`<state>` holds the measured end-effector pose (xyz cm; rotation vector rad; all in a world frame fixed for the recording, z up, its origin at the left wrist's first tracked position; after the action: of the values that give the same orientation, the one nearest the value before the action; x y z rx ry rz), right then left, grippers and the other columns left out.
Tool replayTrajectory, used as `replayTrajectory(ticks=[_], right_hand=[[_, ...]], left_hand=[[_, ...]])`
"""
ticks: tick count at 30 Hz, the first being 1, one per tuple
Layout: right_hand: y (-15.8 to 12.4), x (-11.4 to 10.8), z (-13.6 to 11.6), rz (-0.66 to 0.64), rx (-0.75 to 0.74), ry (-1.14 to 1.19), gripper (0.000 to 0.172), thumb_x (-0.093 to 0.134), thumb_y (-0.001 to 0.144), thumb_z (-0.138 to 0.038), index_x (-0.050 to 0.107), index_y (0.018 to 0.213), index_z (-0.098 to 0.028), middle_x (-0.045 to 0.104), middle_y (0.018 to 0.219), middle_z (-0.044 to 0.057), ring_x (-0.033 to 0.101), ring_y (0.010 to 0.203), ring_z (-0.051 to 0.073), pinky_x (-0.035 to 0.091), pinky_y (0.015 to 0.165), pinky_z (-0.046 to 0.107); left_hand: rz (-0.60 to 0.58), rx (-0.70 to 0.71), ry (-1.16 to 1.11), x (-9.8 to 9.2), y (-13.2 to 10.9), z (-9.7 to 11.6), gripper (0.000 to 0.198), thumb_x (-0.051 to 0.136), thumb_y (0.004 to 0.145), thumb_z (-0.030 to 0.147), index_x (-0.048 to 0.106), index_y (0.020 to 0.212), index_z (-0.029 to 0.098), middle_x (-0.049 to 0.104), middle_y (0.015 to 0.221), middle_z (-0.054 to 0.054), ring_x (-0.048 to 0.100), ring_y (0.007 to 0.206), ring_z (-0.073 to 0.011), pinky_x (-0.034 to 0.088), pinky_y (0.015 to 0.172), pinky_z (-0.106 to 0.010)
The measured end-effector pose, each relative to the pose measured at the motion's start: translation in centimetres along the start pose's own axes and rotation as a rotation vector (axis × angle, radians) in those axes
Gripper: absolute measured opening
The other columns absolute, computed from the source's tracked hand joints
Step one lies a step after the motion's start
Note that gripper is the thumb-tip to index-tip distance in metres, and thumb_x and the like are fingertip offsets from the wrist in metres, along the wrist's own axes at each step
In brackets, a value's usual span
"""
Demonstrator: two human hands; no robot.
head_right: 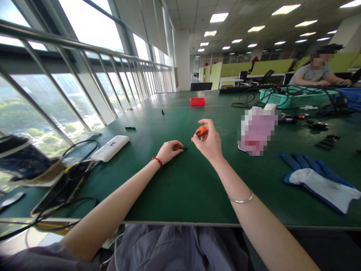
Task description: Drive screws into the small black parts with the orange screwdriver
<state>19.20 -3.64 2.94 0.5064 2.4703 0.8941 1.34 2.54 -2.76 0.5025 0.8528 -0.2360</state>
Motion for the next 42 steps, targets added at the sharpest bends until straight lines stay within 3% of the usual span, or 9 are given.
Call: replayTrajectory(ticks=[3, 8, 10, 14, 20, 26, 34, 39, 42], right_hand=[[-0.04, -0.02, 0.07, 0.013, 0.03, 0.009, 0.047, 0.06, 0.068, -0.035, 0.046, 0.112, -0.023, 0.054, 0.073, -0.003, 0.052, 0.059, 0.014, 0.042, 0.058, 0.027], [-0.04, -0.06, -0.03, -0.027, 0.036, -0.085, 0.021, 0.054, 0.075, -0.041, 0.058, 0.076, -0.021, 0.056, 0.065, -0.001, 0.053, 0.059, 0.014, 0.041, 0.061, 0.028], [-0.06, 0.09, -0.09, -0.063, 0.0, -0.046, 0.018, 0.056, 0.074, -0.036, 0.059, 0.083, -0.021, 0.058, 0.069, 0.0, 0.053, 0.059, 0.014, 0.041, 0.059, 0.027], [-0.17, 0.2, -0.04, -0.011, 0.022, -0.029, 0.045, 0.062, 0.066, -0.034, 0.052, 0.108, -0.022, 0.058, 0.073, -0.002, 0.053, 0.058, 0.014, 0.041, 0.056, 0.026], [-0.14, 0.15, 0.1, -0.003, 0.075, -0.139, 0.022, 0.057, 0.073, -0.043, 0.059, 0.076, -0.022, 0.057, 0.065, 0.0, 0.052, 0.06, 0.015, 0.041, 0.06, 0.028], [-0.05, 0.5, 0.41, 0.003, 0.013, -0.019, 0.051, 0.062, 0.065, -0.031, 0.047, 0.113, -0.022, 0.059, 0.082, 0.0, 0.055, 0.063, 0.014, 0.044, 0.061, 0.028], [-0.21, 0.46, 0.4, -0.004, 0.059, -0.092, 0.022, 0.058, 0.072, -0.039, 0.059, 0.087, -0.023, 0.056, 0.067, -0.001, 0.054, 0.06, 0.015, 0.044, 0.062, 0.029], [-0.2, 0.52, 0.52, 0.019, 0.037, -0.016, 0.056, 0.061, 0.066, -0.033, 0.044, 0.118, -0.023, 0.055, 0.078, -0.002, 0.053, 0.061, 0.015, 0.044, 0.06, 0.029], [-0.18, 0.25, 0.59, 0.047, 0.108, -0.046, 0.052, 0.062, 0.068, -0.044, 0.048, 0.114, -0.023, 0.053, 0.068, -0.003, 0.054, 0.061, 0.017, 0.044, 0.063, 0.031]], left_hand=[[0.0, 0.0, -0.003, 0.01, -0.01, 0.01, 0.013, 0.063, 0.073, 0.021, 0.067, 0.085, 0.018, 0.069, 0.081, -0.001, 0.062, 0.075, -0.0141, 0.048, 0.069, -0.024], [0.001, 0.003, -0.007, -0.03, -0.04, -0.02, 0.014, 0.063, 0.073, 0.022, 0.067, 0.086, 0.018, 0.069, 0.081, -0.001, 0.061, 0.075, -0.0141, 0.048, 0.069, -0.025], [0.0, 0.0, -0.006, -0.02, -0.03, -0.06, 0.014, 0.063, 0.073, 0.022, 0.067, 0.086, 0.018, 0.069, 0.081, -0.001, 0.062, 0.075, -0.0141, 0.048, 0.07, -0.025], [0.005, 0.004, -0.009, -0.01, -0.03, -0.07, 0.013, 0.063, 0.073, 0.022, 0.067, 0.085, 0.018, 0.069, 0.08, -0.001, 0.062, 0.076, -0.0143, 0.049, 0.07, -0.025], [0.002, 0.003, -0.011, 0.04, -0.02, -0.09, 0.014, 0.063, 0.074, 0.022, 0.067, 0.086, 0.018, 0.069, 0.081, -0.001, 0.062, 0.076, -0.0143, 0.049, 0.07, -0.025], [0.005, 0.01, -0.006, 0.12, 0.03, -0.18, 0.013, 0.063, 0.074, 0.022, 0.067, 0.085, 0.018, 0.069, 0.082, -0.001, 0.062, 0.076, -0.0144, 0.049, 0.071, -0.025], [0.004, 0.008, -0.009, 0.07, 0.01, -0.11, 0.013, 0.063, 0.074, 0.023, 0.067, 0.086, 0.018, 0.069, 0.081, -0.001, 0.062, 0.077, -0.0142, 0.049, 0.071, -0.024], [-0.003, 0.003, -0.004, 0.05, 0.02, -0.06, 0.014, 0.063, 0.074, 0.022, 0.067, 0.086, 0.018, 0.069, 0.082, -0.001, 0.062, 0.077, -0.0145, 0.049, 0.072, -0.025], [-0.001, 0.009, -0.004, 0.02, -0.02, -0.05, 0.014, 0.063, 0.074, 0.022, 0.067, 0.086, 0.018, 0.069, 0.082, -0.001, 0.062, 0.077, -0.0147, 0.049, 0.072, -0.025]])
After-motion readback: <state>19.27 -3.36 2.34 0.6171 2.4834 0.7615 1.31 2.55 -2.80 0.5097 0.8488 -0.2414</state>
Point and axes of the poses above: each hand's wrist, its own y-axis towards the middle knuckle, its own x-axis out of the palm, z = x × y, the point moved 2 cm from there along y, towards the middle knuckle
